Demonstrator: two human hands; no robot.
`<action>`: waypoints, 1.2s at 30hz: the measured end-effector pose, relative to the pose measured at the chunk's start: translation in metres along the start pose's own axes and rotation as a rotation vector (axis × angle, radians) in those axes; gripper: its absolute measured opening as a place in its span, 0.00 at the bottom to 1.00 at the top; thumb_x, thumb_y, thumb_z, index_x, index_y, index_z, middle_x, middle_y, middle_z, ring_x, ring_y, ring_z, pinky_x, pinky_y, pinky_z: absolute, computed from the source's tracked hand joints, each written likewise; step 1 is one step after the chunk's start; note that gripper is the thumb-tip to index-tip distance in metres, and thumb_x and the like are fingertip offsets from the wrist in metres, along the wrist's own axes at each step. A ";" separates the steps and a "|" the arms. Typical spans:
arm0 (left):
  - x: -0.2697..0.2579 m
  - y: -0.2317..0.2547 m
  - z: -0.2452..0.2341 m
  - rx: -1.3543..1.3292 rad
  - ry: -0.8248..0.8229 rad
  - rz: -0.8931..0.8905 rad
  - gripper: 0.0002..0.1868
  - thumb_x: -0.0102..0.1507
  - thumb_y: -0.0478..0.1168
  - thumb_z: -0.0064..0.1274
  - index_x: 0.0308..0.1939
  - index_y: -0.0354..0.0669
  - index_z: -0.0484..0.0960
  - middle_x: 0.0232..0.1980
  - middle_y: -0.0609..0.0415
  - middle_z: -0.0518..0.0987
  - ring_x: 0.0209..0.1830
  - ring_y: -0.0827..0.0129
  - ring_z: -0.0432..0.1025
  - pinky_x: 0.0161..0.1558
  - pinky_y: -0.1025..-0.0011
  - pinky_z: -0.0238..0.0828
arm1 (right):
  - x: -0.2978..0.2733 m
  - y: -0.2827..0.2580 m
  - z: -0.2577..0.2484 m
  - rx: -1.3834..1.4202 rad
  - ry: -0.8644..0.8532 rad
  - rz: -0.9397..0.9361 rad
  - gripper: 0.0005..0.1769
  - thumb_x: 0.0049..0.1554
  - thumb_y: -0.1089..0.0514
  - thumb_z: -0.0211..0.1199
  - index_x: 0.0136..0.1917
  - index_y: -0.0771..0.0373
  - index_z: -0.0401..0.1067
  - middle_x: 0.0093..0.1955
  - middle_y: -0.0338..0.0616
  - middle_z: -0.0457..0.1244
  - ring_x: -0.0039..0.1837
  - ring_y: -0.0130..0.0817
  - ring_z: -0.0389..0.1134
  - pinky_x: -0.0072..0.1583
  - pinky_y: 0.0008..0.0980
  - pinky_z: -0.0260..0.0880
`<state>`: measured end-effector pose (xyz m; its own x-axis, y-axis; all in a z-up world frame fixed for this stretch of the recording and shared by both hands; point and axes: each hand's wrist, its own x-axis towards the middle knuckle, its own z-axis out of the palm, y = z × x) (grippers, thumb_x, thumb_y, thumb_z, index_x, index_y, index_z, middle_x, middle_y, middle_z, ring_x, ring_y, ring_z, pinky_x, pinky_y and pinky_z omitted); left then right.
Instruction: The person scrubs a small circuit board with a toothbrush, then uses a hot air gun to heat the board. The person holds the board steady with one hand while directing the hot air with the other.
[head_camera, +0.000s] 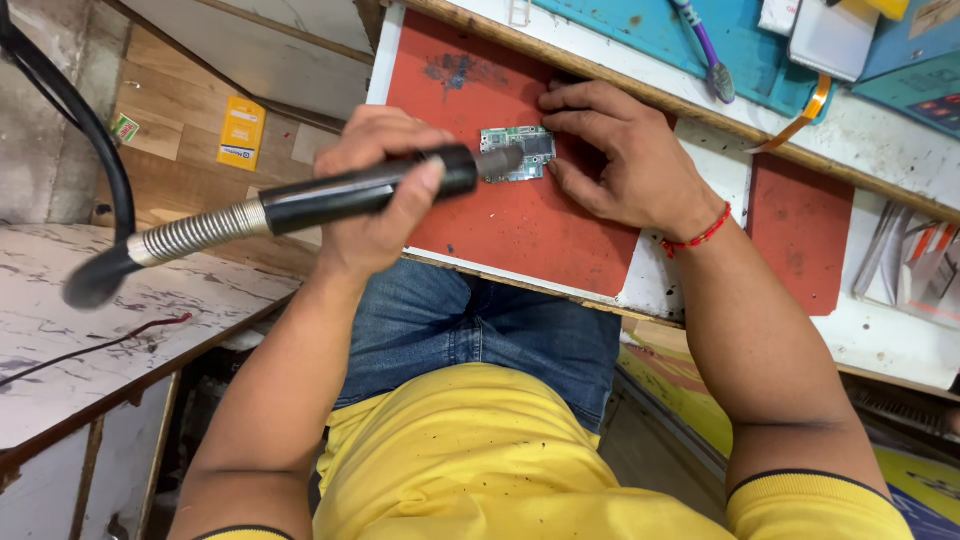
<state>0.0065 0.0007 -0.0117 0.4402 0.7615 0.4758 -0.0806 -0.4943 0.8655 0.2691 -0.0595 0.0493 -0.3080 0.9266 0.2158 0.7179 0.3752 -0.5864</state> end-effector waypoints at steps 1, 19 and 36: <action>-0.001 -0.001 0.001 0.028 0.036 -0.023 0.13 0.69 0.45 0.58 0.48 0.37 0.83 0.50 0.49 0.85 0.53 0.64 0.76 0.60 0.65 0.75 | -0.001 0.000 0.000 -0.004 -0.001 -0.003 0.19 0.56 0.64 0.69 0.61 0.69 0.75 0.69 0.52 0.65 0.70 0.49 0.68 0.70 0.41 0.71; 0.001 0.003 0.000 0.063 0.082 -0.072 0.13 0.70 0.44 0.59 0.49 0.36 0.84 0.49 0.48 0.84 0.51 0.62 0.76 0.58 0.66 0.74 | -0.009 0.012 0.000 -0.012 -0.001 0.002 0.19 0.55 0.65 0.68 0.60 0.70 0.75 0.67 0.52 0.66 0.69 0.49 0.69 0.70 0.40 0.72; -0.003 0.006 -0.002 0.099 0.102 -0.063 0.11 0.71 0.41 0.56 0.47 0.35 0.82 0.50 0.48 0.83 0.52 0.62 0.75 0.60 0.66 0.73 | -0.002 0.003 -0.001 0.021 -0.054 0.006 0.29 0.54 0.57 0.70 0.66 0.68 0.71 0.73 0.55 0.60 0.71 0.53 0.65 0.70 0.42 0.69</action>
<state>0.0035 -0.0038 -0.0074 0.3476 0.8286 0.4389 0.0348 -0.4792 0.8770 0.2727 -0.0602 0.0481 -0.3373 0.9260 0.1695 0.7067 0.3680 -0.6043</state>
